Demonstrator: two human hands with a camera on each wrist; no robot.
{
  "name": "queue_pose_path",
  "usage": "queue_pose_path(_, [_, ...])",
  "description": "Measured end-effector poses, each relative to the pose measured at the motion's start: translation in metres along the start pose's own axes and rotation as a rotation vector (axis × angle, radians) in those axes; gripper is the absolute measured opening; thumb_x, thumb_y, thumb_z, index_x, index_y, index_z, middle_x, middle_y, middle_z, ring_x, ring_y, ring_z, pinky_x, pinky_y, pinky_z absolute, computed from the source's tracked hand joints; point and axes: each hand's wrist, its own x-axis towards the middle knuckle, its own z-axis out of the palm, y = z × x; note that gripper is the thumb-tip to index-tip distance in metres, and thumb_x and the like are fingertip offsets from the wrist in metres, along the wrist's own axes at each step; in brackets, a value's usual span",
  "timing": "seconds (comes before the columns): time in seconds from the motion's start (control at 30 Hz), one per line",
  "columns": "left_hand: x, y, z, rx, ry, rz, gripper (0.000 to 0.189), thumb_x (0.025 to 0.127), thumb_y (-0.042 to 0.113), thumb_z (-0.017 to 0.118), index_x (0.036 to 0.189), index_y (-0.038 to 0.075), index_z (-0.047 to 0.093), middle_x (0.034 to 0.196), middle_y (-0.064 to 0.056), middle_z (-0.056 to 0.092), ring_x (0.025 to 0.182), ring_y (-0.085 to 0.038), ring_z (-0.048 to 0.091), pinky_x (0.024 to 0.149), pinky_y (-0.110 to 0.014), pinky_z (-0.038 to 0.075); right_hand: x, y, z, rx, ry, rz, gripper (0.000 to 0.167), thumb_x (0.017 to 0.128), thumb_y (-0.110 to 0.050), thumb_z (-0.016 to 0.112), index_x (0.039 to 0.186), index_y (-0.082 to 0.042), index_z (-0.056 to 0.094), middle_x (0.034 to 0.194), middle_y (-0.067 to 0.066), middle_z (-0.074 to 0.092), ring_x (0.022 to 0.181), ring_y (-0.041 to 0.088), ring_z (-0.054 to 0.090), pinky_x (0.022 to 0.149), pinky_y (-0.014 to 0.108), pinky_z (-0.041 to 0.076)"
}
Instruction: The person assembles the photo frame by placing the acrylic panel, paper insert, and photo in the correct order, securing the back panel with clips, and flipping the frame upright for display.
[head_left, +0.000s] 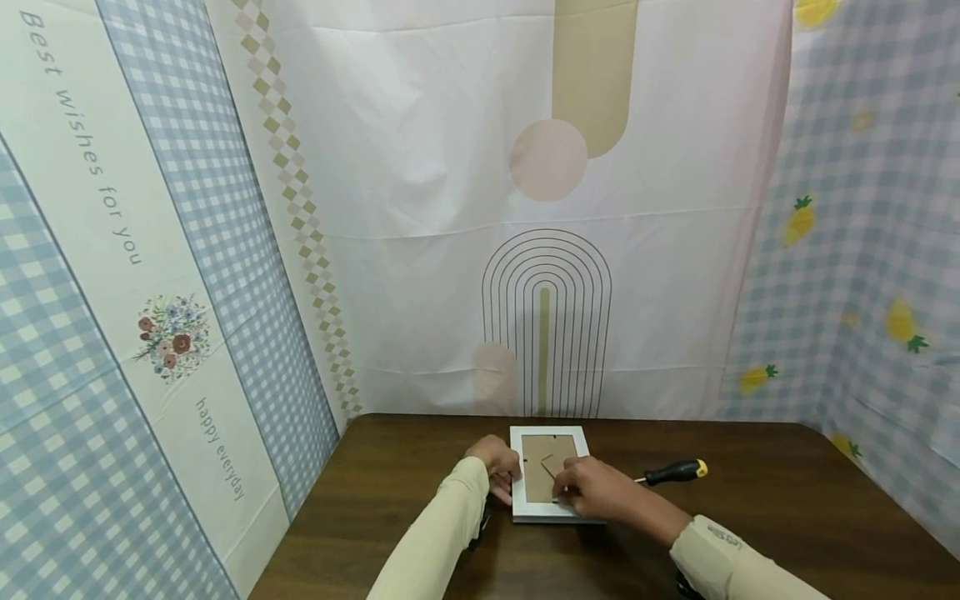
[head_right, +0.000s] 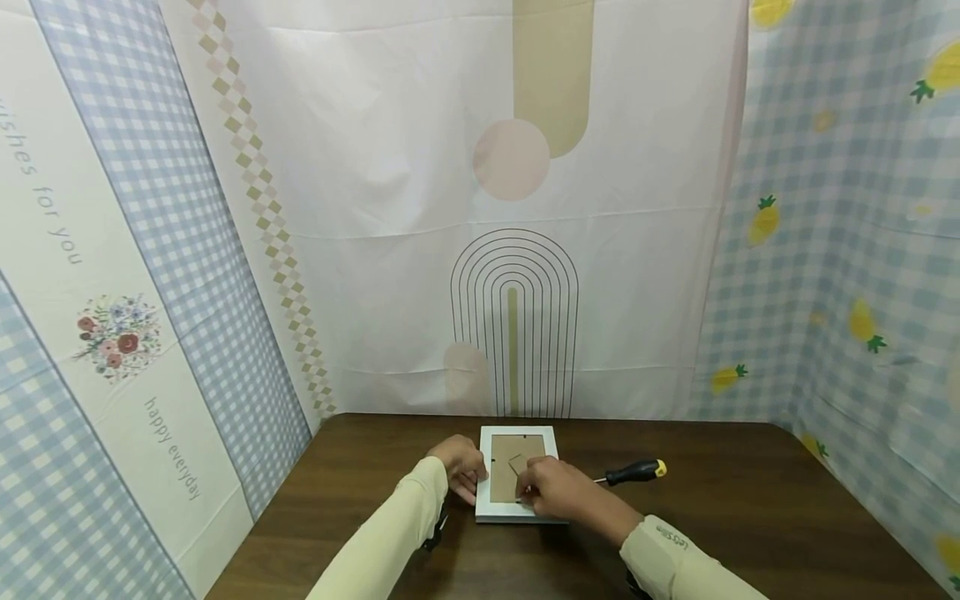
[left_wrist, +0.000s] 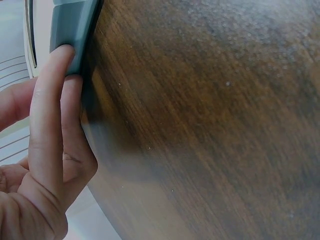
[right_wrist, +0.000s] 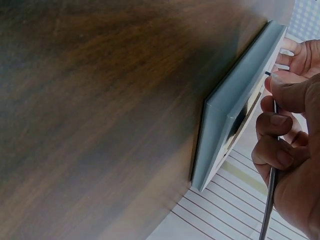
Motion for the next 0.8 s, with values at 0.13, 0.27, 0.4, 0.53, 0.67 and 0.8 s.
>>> queue_pose_path(0.13, [0.004, -0.002, 0.001, -0.021, -0.008, -0.004, 0.008, 0.092, -0.007, 0.072, 0.085, -0.009, 0.068, 0.084, -0.019, 0.071, 0.065, -0.029, 0.077, 0.057, -0.032, 0.074, -0.003, -0.001, 0.003, -0.032, 0.02, -0.007, 0.021, 0.088, 0.003, 0.082, 0.089, -0.018, 0.084, 0.082, -0.008, 0.066, 0.074, -0.002, 0.058, 0.057, 0.014, 0.053])
queue_pose_path(0.27, [-0.003, 0.001, -0.001, -0.009, -0.006, 0.003, 0.009, 0.094, -0.006, 0.072, 0.086, -0.009, 0.069, 0.085, -0.019, 0.072, 0.067, -0.029, 0.079, 0.059, -0.032, 0.074, -0.004, -0.004, 0.004, -0.1, 0.037, -0.012, 0.021, 0.087, 0.001, 0.084, 0.087, -0.02, 0.082, 0.082, -0.009, 0.061, 0.069, -0.002, 0.054, 0.053, 0.014, 0.049])
queue_pose_path(0.4, [-0.012, 0.004, -0.003, 0.0, -0.004, 0.011, 0.009, 0.094, -0.006, 0.071, 0.086, -0.008, 0.069, 0.086, -0.018, 0.07, 0.068, -0.029, 0.079, 0.061, -0.031, 0.075, -0.005, -0.009, 0.004, -0.197, 0.033, -0.013, 0.023, 0.088, -0.002, 0.085, 0.082, -0.022, 0.075, 0.079, -0.011, 0.051, 0.064, -0.001, 0.042, 0.05, 0.015, 0.039])
queue_pose_path(0.53, [-0.011, 0.004, -0.004, -0.016, -0.015, 0.012, 0.008, 0.093, -0.007, 0.071, 0.086, -0.008, 0.068, 0.086, -0.018, 0.069, 0.067, -0.028, 0.077, 0.059, -0.031, 0.074, -0.002, -0.016, 0.004, -0.29, 0.009, -0.004, 0.034, 0.089, -0.003, 0.085, 0.073, -0.023, 0.063, 0.077, -0.01, 0.042, 0.062, 0.001, 0.031, 0.049, 0.018, 0.028])
queue_pose_path(0.67, [-0.011, 0.004, -0.003, -0.022, -0.015, 0.007, 0.008, 0.093, -0.007, 0.07, 0.086, -0.008, 0.068, 0.086, -0.017, 0.07, 0.067, -0.028, 0.077, 0.06, -0.031, 0.074, 0.002, -0.023, 0.004, -0.376, -0.029, 0.005, 0.037, 0.086, -0.003, 0.087, 0.07, -0.024, 0.061, 0.077, -0.009, 0.045, 0.06, 0.002, 0.032, 0.046, 0.021, 0.028])
queue_pose_path(0.8, [-0.019, 0.007, -0.003, -0.007, -0.005, 0.011, 0.008, 0.095, -0.006, 0.07, 0.087, -0.008, 0.068, 0.086, -0.017, 0.07, 0.068, -0.027, 0.077, 0.063, -0.031, 0.075, 0.008, -0.028, 0.002, -0.426, -0.064, 0.004, 0.035, 0.081, -0.001, 0.088, 0.068, -0.023, 0.064, 0.078, -0.008, 0.053, 0.058, 0.004, 0.037, 0.045, 0.022, 0.033])
